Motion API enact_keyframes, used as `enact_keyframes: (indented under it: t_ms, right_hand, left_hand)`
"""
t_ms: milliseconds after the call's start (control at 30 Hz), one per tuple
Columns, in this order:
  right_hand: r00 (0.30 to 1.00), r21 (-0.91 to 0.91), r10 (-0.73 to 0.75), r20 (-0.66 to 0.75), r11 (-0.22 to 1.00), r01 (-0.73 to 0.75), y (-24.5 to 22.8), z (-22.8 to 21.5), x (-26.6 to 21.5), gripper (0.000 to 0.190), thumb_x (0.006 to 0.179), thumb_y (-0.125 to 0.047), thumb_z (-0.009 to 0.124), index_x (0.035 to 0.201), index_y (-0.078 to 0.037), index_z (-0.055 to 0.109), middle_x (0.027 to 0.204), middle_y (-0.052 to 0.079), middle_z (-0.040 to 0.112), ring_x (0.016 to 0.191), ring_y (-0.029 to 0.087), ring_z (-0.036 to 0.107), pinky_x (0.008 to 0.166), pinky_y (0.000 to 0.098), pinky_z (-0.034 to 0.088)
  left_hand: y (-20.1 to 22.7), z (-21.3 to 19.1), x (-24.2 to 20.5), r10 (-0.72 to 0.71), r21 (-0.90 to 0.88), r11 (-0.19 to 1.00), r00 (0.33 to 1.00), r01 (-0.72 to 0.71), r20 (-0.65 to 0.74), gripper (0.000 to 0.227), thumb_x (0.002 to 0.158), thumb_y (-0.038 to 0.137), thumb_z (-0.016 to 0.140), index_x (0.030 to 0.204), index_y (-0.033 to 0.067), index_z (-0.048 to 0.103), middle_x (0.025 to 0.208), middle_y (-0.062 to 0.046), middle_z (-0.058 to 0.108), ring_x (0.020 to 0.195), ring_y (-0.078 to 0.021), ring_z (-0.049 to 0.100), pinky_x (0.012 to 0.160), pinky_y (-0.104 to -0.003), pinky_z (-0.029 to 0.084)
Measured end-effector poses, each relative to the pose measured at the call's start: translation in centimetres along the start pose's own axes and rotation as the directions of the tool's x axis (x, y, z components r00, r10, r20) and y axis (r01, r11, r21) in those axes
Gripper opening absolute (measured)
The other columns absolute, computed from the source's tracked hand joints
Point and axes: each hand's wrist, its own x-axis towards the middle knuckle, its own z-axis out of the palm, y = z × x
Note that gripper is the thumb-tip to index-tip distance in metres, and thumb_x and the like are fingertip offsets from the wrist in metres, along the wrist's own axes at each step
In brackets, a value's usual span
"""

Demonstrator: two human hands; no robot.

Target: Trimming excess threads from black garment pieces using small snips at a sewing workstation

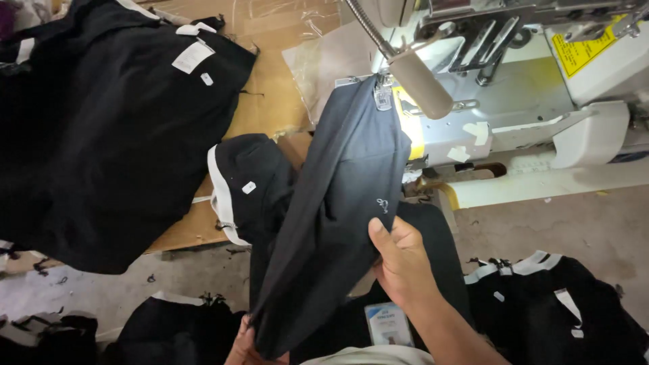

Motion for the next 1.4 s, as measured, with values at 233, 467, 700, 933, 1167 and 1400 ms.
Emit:
enact_keyframes:
  t_ms: [233, 467, 700, 933, 1167, 1400]
  right_hand:
    - [0.906, 0.003, -0.394, -0.157, 0.917, 0.399, -2.5, 2.1, 1.6, 0.019, 0.102, -0.01, 0.058, 0.118, 0.0, 0.061, 0.098, 0.009, 0.066, 0.085, 0.013, 0.061, 0.078, 0.0282, 0.052]
    - [0.886, -0.485, -0.429, -0.175, 0.821, 0.302, -3.0, 1.1, 0.0, 0.065, 0.093, -0.031, 0.067, 0.148, 0.003, 0.055, 0.079, -0.004, 0.053, 0.068, 0.003, 0.042, 0.057, 0.0189, 0.035]
    - [0.867, -0.505, -0.477, 0.145, 0.717, 0.48, -6.2, 5.8, -2.3, 0.048, 0.101, -0.03, 0.06, 0.069, -0.017, 0.027, 0.068, -0.009, 0.021, 0.064, 0.007, 0.018, 0.056, 0.027, 0.013]
    - [0.959, -0.412, -0.284, -0.005, 0.875, 0.256, -0.6, -0.9, 1.5, 0.039, 0.099, -0.031, 0.062, 0.114, 0.002, 0.076, 0.092, 0.001, 0.074, 0.084, 0.009, 0.063, 0.07, 0.0281, 0.053]
    - [0.941, -0.437, -0.336, -0.038, 0.852, 0.287, -2.2, -0.5, 2.4, 0.024, 0.102, -0.019, 0.058, 0.111, -0.001, 0.071, 0.091, 0.0, 0.069, 0.082, 0.007, 0.058, 0.074, 0.0252, 0.052]
    - [0.757, -0.452, -0.646, -0.101, 0.707, 0.544, -0.7, 0.0, 4.4, 0.024, 0.109, -0.015, 0.05, 0.101, -0.001, 0.067, 0.076, 0.003, 0.06, 0.07, 0.01, 0.052, 0.065, 0.0266, 0.053]
  left_hand:
    - [8.1, -3.9, 1.8, -0.322, -0.907, 0.421, 0.937, 0.015, -0.134, 0.013, 0.083, 0.005, 0.063, 0.094, 0.0026, 0.057, 0.089, -0.012, 0.059, 0.084, -0.0179, 0.054, 0.081, -0.028, 0.043]
    - [18.0, -12.3, 6.1, 0.364, -0.504, 0.649, 0.815, -0.57, -0.451, 0.052, 0.091, 0.03, 0.066, 0.132, 0.0013, 0.052, 0.133, -0.019, 0.058, 0.129, -0.0306, 0.055, 0.113, -0.04, 0.047]
    - [25.1, -13.5, 16.2, 0.528, -0.613, 0.689, 0.847, -0.387, 0.059, 0.088, 0.088, 0.054, 0.062, 0.152, -0.0013, 0.035, 0.155, -0.022, 0.046, 0.143, -0.0312, 0.047, 0.117, -0.04, 0.035]
    - [24.3, -18.5, 19.8, 0.343, -0.49, 0.828, 0.938, -0.273, 0.057, 0.015, 0.086, 0.021, 0.069, 0.099, 0.0121, 0.073, 0.085, 0.004, 0.069, 0.08, -0.0088, 0.059, 0.075, -0.028, 0.049]
    - [25.7, -17.5, 19.2, 0.627, -0.646, 0.632, 0.772, -0.428, 0.102, 0.081, 0.08, 0.03, 0.077, 0.149, 0.0081, 0.039, 0.15, -0.014, 0.053, 0.13, -0.0269, 0.059, 0.1, -0.04, 0.052]
    - [26.6, -13.7, 22.3, 0.57, -0.722, 0.673, 0.733, -0.158, 0.371, 0.061, 0.076, 0.024, 0.086, 0.13, 0.0015, 0.066, 0.115, -0.019, 0.075, 0.105, -0.029, 0.071, 0.089, -0.044, 0.059]
